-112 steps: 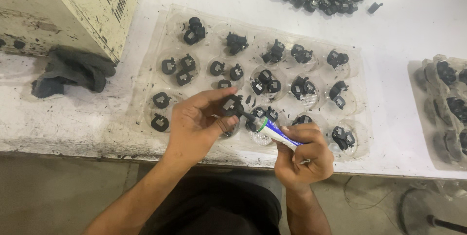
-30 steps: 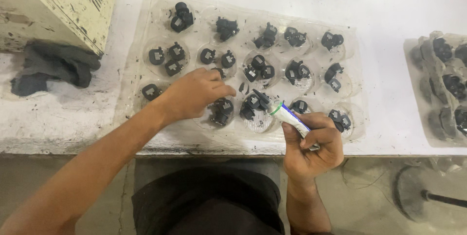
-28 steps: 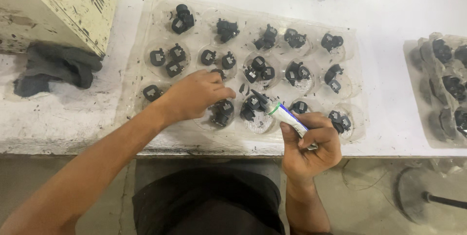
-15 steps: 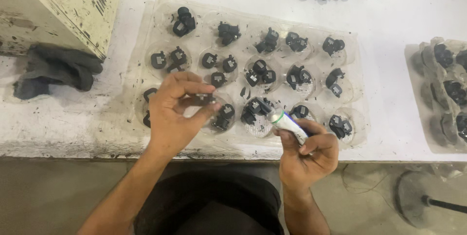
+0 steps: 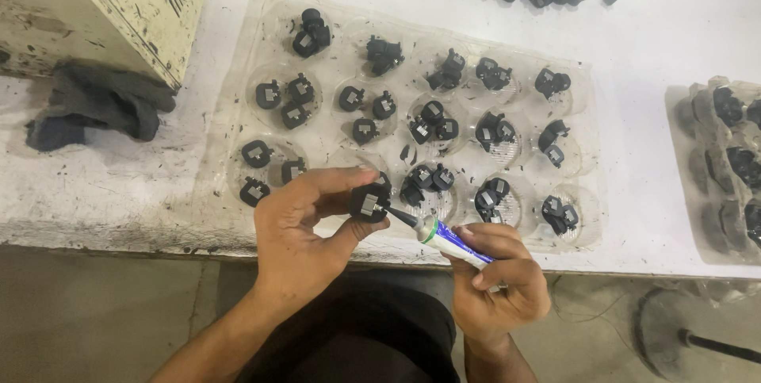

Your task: The person holds a small black plastic component in one hand and a glue tube in the other, squeezing adhesive onto each component, then places the treated component into a plastic tray and picks up the next one, repeating this cycle across the tray of parts.

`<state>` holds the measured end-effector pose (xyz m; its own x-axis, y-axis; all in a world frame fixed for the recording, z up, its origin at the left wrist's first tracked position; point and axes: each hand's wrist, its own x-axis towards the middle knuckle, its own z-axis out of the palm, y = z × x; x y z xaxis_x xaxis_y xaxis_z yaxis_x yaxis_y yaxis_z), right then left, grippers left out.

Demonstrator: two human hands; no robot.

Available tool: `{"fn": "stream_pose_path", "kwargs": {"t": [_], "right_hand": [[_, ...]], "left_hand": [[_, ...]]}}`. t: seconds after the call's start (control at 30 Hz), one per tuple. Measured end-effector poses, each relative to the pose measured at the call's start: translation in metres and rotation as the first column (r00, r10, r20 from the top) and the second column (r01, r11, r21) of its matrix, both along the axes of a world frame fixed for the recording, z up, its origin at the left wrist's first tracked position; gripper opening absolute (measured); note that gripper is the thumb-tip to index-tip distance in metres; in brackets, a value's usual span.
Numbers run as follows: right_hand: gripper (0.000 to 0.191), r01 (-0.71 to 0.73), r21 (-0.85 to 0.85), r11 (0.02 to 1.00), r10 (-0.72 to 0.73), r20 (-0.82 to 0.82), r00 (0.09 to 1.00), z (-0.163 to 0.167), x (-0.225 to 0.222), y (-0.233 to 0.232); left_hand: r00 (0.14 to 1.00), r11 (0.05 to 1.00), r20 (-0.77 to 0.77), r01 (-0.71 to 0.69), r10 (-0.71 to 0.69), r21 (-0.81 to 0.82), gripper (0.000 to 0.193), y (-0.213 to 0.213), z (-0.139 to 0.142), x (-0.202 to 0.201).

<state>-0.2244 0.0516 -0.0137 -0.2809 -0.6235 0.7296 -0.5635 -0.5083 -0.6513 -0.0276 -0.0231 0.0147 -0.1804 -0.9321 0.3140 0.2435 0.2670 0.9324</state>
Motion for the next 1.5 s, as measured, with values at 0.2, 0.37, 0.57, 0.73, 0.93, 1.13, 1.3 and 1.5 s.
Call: {"fn": "stream_pose_path", "kwargs": {"t": [0.2, 0.37, 0.57, 0.73, 0.93, 1.13, 1.3, 1.5], "right_hand": [[0.041, 0.001, -0.020, 1.000, -0.002, -0.045, 0.999, 0.004, -0.001, -0.002], [0.043, 0.004, -0.038, 0.999, -0.009, -0.144, 0.990, 0.012, 0.000, -0.004], [0.045, -0.034, -0.080, 0.996, 0.017, -0.213, 0.977, 0.017, -0.007, -0.012], [0.044, -0.047, -0.087, 0.995, 0.030, -0.187, 0.982, 0.017, -0.009, -0.012], [0.047, -0.039, -0.092, 0.995, 0.020, -0.198, 0.980, 0.015, -0.010, -0.013], [0.046, -0.043, -0.090, 0.995, 0.025, -0.187, 0.982, 0.014, -0.010, -0.013], [0.046, -0.040, -0.082, 0.996, 0.025, -0.180, 0.983, 0.012, -0.011, -0.011], [0.044, 0.033, -0.024, 0.999, -0.037, -0.180, 0.983, 0.012, -0.008, -0.010]], "left_hand": [[0.998, 0.999, -0.050, 0.025, -0.024, 0.032, 0.045, 0.000, 0.001, 0.001], [0.999, 0.997, -0.011, 0.039, -0.039, 0.060, 0.049, 0.000, 0.001, 0.000], [0.997, 0.991, -0.002, 0.075, -0.075, 0.107, 0.051, -0.001, 0.001, 0.000], [0.995, 0.984, 0.000, 0.096, -0.098, 0.150, 0.053, -0.001, -0.001, -0.001], [0.997, 0.987, 0.003, 0.081, -0.082, 0.142, 0.050, -0.002, -0.004, -0.002], [0.997, 0.988, -0.006, 0.075, -0.074, 0.132, 0.051, -0.002, -0.007, -0.003], [0.996, 0.987, -0.054, 0.074, -0.066, 0.146, 0.050, -0.001, -0.014, -0.005], [0.958, 0.939, -0.256, 0.201, -0.128, 0.280, 0.052, 0.005, -0.027, -0.014]]}}
